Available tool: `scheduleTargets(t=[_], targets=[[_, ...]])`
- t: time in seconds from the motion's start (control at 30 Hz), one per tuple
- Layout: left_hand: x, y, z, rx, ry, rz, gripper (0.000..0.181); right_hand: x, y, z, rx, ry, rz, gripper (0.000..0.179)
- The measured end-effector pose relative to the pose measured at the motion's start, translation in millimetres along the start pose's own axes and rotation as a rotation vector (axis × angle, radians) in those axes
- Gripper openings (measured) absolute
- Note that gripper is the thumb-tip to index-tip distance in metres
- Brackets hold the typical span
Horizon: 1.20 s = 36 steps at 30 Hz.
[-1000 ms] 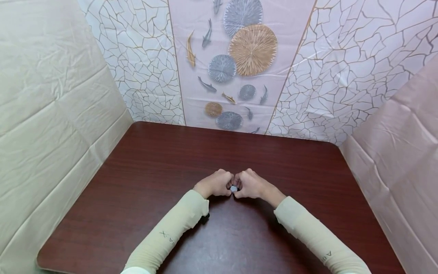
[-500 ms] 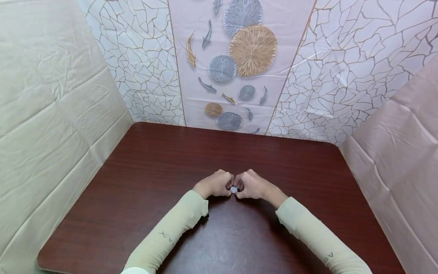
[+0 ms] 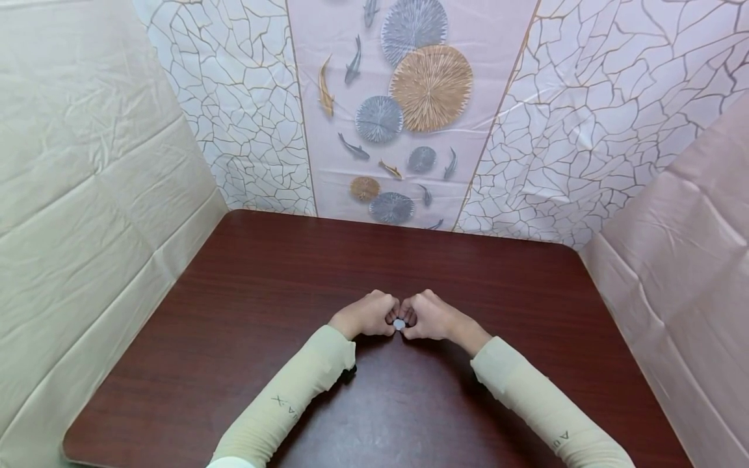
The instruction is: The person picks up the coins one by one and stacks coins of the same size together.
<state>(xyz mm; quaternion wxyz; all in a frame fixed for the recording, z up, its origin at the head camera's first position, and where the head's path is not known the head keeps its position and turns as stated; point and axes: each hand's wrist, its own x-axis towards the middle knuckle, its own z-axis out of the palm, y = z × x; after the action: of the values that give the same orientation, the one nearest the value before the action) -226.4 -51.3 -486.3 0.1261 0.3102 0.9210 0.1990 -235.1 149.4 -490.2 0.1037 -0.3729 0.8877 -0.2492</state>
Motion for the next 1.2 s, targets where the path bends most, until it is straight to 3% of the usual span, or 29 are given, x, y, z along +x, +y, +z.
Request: scheduleTargets(t=[1.2], targets=[[-0.2, -6.5, 0.8, -0.06, 0.01, 0.03, 0.018, -0.9, 0.9, -0.9, 0.015, -0.009, 0.002, 0.019]])
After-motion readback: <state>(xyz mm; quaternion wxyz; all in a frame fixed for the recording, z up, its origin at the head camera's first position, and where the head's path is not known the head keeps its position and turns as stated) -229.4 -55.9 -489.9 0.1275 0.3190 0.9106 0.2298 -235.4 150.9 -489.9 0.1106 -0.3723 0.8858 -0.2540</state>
